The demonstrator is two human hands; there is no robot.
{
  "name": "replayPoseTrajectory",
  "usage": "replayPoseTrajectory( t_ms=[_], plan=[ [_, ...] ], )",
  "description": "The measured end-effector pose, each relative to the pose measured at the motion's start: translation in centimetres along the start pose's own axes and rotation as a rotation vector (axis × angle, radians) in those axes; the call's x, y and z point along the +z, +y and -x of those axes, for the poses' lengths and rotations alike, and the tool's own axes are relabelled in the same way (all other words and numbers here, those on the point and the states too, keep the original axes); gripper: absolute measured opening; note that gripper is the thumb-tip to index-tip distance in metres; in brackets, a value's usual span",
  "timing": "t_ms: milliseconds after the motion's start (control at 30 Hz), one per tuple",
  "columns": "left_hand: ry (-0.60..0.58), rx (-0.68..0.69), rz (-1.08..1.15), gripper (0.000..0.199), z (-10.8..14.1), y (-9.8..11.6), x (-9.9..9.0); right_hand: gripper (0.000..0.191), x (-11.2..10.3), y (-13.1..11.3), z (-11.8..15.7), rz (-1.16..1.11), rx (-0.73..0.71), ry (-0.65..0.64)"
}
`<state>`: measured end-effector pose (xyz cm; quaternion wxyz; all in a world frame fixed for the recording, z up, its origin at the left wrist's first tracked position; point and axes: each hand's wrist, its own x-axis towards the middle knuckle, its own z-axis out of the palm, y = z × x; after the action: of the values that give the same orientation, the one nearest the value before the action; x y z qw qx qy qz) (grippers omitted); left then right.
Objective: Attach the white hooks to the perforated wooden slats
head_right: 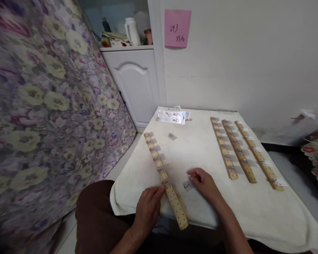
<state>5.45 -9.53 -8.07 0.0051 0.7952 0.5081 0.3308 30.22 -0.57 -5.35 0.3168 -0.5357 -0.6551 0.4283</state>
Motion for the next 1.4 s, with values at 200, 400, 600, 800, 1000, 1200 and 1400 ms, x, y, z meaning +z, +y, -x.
replayPoseTrajectory(
  t_ms=[200, 400, 600, 800, 1000, 1200, 1400],
  plan=[
    [0.004, -0.003, 0.053, 0.048, -0.1, 0.0, -0.3, 0.035, 0.1, 0.9, 1.3, 0.241, -0.119, -0.014],
    [-0.010, 0.004, 0.086, 0.051, -0.1, -0.2, -0.3, 0.032, -0.6, 0.3, 1.6, 0.292, -0.050, -0.045],
    [0.000, 0.011, 0.079, 0.049, -0.2, -0.1, -0.2, 0.023, -1.5, -0.4, 1.9, 0.373, -0.086, -0.027],
    [0.014, 0.019, 0.098, 0.051, -0.1, -0.1, -0.2, 0.026, -1.4, -0.5, 2.3, 0.272, -0.040, -0.011],
    [0.003, 0.020, 0.147, 0.048, -0.1, -0.2, -0.3, 0.028, -0.4, -0.7, 2.9, -0.084, 0.024, -0.070],
    [-0.035, -0.019, 0.234, 0.045, 0.3, 0.2, -0.7, 0.029, 1.4, -2.0, 3.1, -0.206, 0.023, -0.162],
    [-0.037, -0.022, 0.238, 0.046, 0.5, 0.6, -0.9, 0.031, 3.0, -2.6, 2.7, -0.120, 0.002, -0.185]
  ],
)
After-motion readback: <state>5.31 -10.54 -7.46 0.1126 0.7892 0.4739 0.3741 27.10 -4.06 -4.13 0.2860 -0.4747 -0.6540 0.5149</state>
